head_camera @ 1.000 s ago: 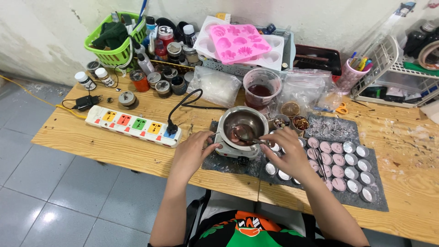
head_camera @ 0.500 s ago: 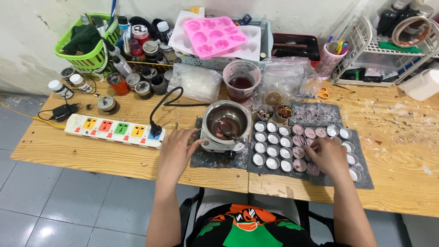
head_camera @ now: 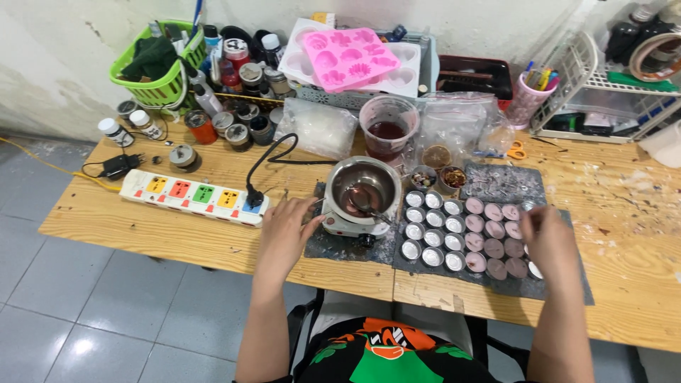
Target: Using a spoon to stir or transfer melted wax in a heating pot and preparing small candle tins.
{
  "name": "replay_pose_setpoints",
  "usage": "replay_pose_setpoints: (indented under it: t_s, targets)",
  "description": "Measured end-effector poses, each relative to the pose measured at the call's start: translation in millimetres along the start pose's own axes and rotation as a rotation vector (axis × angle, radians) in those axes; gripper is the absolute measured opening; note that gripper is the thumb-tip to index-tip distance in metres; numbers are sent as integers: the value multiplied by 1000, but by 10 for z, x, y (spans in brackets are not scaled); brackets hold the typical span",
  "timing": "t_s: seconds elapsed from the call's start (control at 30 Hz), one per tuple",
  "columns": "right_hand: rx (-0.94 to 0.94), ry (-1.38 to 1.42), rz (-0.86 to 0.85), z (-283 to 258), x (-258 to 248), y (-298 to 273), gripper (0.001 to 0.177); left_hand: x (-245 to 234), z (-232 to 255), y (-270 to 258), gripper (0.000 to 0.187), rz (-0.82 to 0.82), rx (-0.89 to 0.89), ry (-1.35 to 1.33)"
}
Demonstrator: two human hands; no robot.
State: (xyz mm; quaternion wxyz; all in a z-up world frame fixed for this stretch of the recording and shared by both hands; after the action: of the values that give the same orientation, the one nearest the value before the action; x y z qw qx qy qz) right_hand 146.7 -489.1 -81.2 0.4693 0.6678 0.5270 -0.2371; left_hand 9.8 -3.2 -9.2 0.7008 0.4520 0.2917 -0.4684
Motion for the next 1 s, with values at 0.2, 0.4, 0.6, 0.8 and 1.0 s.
replay_pose_setpoints:
  t_s: [0.2, 0.4, 0.6, 0.8, 1.0]
  targets:
    - [-464, 276, 35, -1646, -729, 281, 20, -105, 60, 6, 44, 68, 19, -46]
    - [-964, -23, -16, -2677, -435, 534, 17, -77, 33, -7, 40, 107, 55, -37]
    - [-1254, -205, -4, -2879, 145, 687, 12, -81, 31, -14, 40, 139, 77, -61]
    - [-1234, -188, -103, -2919, 249, 699, 10, -48, 6, 1, 40, 118, 85, -35]
    - [-1214, -144, -83, -2804, 280, 724, 10, 21, -47, 5, 44, 86, 73, -13]
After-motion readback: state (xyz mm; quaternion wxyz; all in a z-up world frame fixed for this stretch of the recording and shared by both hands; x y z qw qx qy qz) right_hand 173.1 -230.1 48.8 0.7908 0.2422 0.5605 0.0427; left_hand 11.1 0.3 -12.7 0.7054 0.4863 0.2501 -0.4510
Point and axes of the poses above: each hand's wrist, its own y-axis towards the middle knuckle, its own x-axis out of the palm, z = x × y, the point moved 1 cm from there along y, towards the middle knuckle, and after that the axes turned 6 degrees about z, right-handed, at the moved point
